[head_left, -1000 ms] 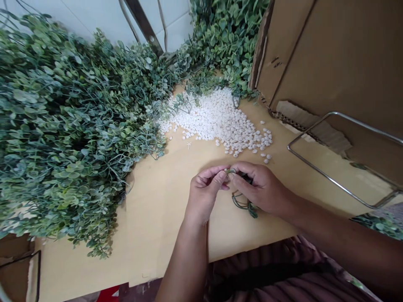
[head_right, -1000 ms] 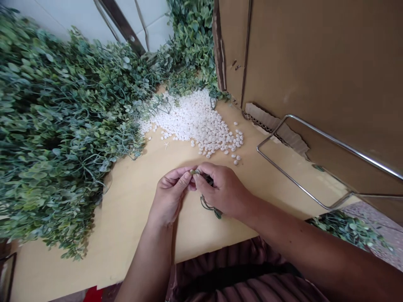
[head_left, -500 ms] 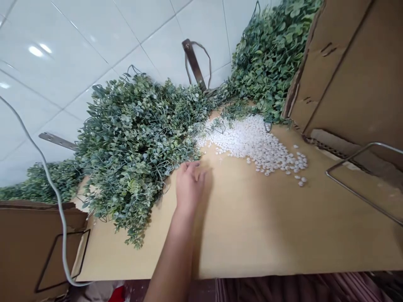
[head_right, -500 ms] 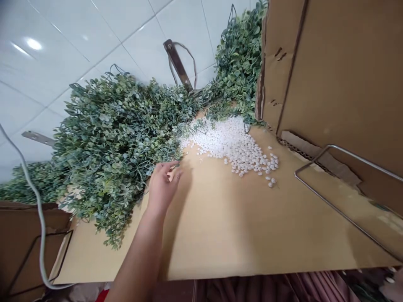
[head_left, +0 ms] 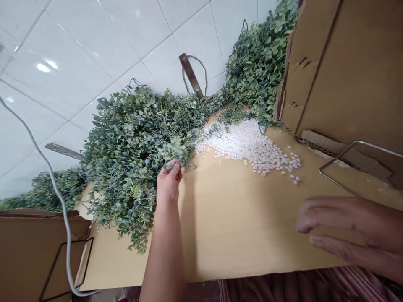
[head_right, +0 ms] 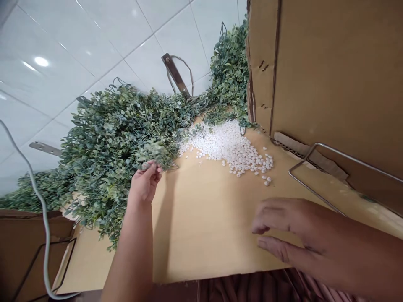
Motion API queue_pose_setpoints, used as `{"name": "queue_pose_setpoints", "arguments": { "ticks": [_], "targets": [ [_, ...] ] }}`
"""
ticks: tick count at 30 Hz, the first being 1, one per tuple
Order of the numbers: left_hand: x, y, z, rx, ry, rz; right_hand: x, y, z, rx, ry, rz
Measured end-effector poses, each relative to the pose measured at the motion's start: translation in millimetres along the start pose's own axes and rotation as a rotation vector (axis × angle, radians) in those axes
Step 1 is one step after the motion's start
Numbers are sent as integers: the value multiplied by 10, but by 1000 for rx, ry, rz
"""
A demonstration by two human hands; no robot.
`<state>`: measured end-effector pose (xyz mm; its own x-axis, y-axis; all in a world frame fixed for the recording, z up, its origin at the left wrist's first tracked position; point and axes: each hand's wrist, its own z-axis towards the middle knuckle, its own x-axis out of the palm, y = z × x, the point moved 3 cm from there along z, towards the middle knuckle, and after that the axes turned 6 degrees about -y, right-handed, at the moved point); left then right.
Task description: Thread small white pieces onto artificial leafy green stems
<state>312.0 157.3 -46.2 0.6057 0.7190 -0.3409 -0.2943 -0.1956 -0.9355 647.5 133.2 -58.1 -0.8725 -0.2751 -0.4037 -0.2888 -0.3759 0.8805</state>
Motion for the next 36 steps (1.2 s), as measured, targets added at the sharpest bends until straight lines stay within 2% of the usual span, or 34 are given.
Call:
{"name": "queue_pose_setpoints", "arguments": {
  "ticks": [3, 4, 6, 10, 14, 17, 19, 24, 31, 33, 36],
  "targets": [
    [-23, -91, -185, -143, 55, -457, 110, 47, 214, 0, 269, 117],
    [5, -97, -283, -158, 59, -509, 139, 33, 281, 29, 237, 167],
    [120, -69, -518, -168, 79, -488, 268, -15, 385, 120, 258, 236],
    [469, 63, -1012, -179, 262, -372, 597, -79, 552, 164, 205, 208],
    [635, 144, -1287, -90, 384, -336, 833, -141, 644, 173, 149, 234],
    [628, 158, -1346, -50, 457, -279, 878, -212, 660, 216, 124, 349],
    [585, 158, -1339, -60, 463, -249, 853, -258, 658, 243, 91, 451],
    [450, 190, -1260, -162, 413, -260, 741, -324, 619, 345, -7, 594],
    [362, 208, -1163, -272, 314, -309, 703, -297, 546, 536, -68, 827],
    [354, 190, -1163, -272, 327, -321, 703, -295, 529, 613, -86, 896],
    [331, 162, -1170, -223, 413, -284, 684, -295, 510, 694, -123, 956]
  ]
}}
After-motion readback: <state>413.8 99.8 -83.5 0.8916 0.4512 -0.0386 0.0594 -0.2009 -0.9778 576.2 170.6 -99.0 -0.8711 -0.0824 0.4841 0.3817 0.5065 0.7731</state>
